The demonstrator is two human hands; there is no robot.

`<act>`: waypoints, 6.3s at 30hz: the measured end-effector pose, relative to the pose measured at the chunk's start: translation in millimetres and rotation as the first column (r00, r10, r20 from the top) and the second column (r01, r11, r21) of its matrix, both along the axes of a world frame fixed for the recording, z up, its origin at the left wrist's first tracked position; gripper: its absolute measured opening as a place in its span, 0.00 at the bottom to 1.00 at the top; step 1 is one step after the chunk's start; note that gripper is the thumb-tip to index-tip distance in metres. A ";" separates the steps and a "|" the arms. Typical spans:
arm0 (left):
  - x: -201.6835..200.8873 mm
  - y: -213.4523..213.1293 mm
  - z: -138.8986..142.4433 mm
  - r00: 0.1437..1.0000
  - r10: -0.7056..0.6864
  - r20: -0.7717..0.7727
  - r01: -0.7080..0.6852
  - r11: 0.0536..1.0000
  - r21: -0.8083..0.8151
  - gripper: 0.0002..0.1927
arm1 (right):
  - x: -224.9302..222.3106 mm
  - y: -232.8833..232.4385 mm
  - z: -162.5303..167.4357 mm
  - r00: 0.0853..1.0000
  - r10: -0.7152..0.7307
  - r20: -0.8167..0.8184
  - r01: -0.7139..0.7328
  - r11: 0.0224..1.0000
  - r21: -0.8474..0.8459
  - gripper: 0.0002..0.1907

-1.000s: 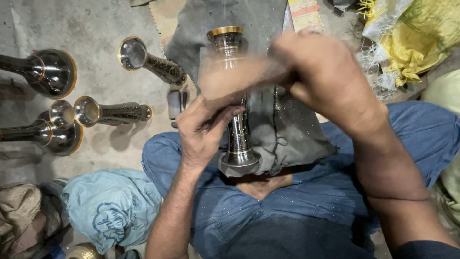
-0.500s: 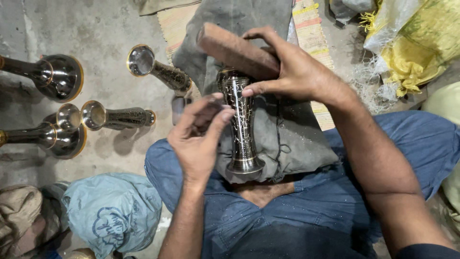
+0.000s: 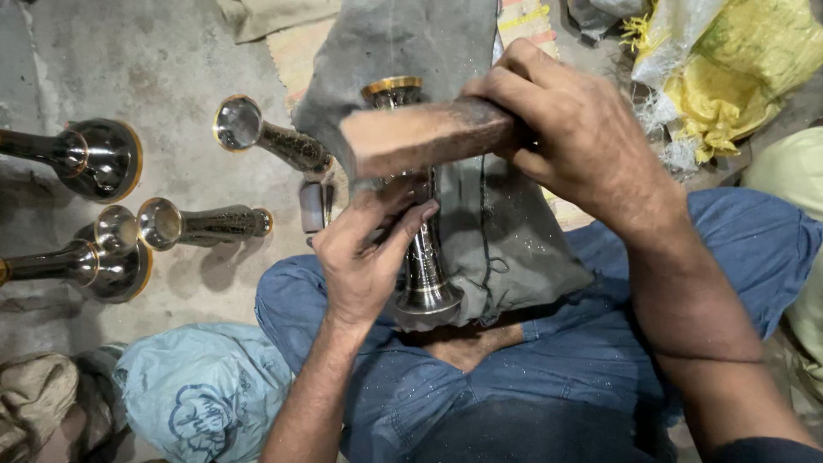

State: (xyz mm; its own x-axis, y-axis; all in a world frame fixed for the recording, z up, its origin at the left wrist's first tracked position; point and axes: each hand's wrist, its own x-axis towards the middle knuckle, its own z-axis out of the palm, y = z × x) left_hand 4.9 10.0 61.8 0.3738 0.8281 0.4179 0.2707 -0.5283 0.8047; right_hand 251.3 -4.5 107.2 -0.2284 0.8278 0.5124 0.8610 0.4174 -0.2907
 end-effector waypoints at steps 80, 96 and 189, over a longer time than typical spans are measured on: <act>-4.1 4.9 9.2 0.997 -0.050 -0.064 0.053 0.997 0.048 0.19 | 5.1 -0.2 -16.2 0.980 -0.003 -0.198 0.007 1.000 0.019 0.14; -6.0 7.4 5.7 0.995 -0.078 -0.066 0.085 0.990 0.113 0.16 | 12.6 2.6 -19.2 0.997 0.067 -0.047 -0.066 0.997 0.029 0.14; -2.3 8.6 8.0 0.990 -0.054 -0.134 0.066 0.994 0.088 0.13 | 15.7 23.1 -44.8 0.984 0.150 -0.096 -0.148 0.988 0.034 0.12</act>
State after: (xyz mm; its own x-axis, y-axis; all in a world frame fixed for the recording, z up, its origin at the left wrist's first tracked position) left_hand 2.6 18.6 69.8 0.4781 0.7629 0.4352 0.3361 -0.6167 0.7118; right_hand 267.1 18.6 62.4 -0.2958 0.7741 0.5597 0.7566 0.5475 -0.3574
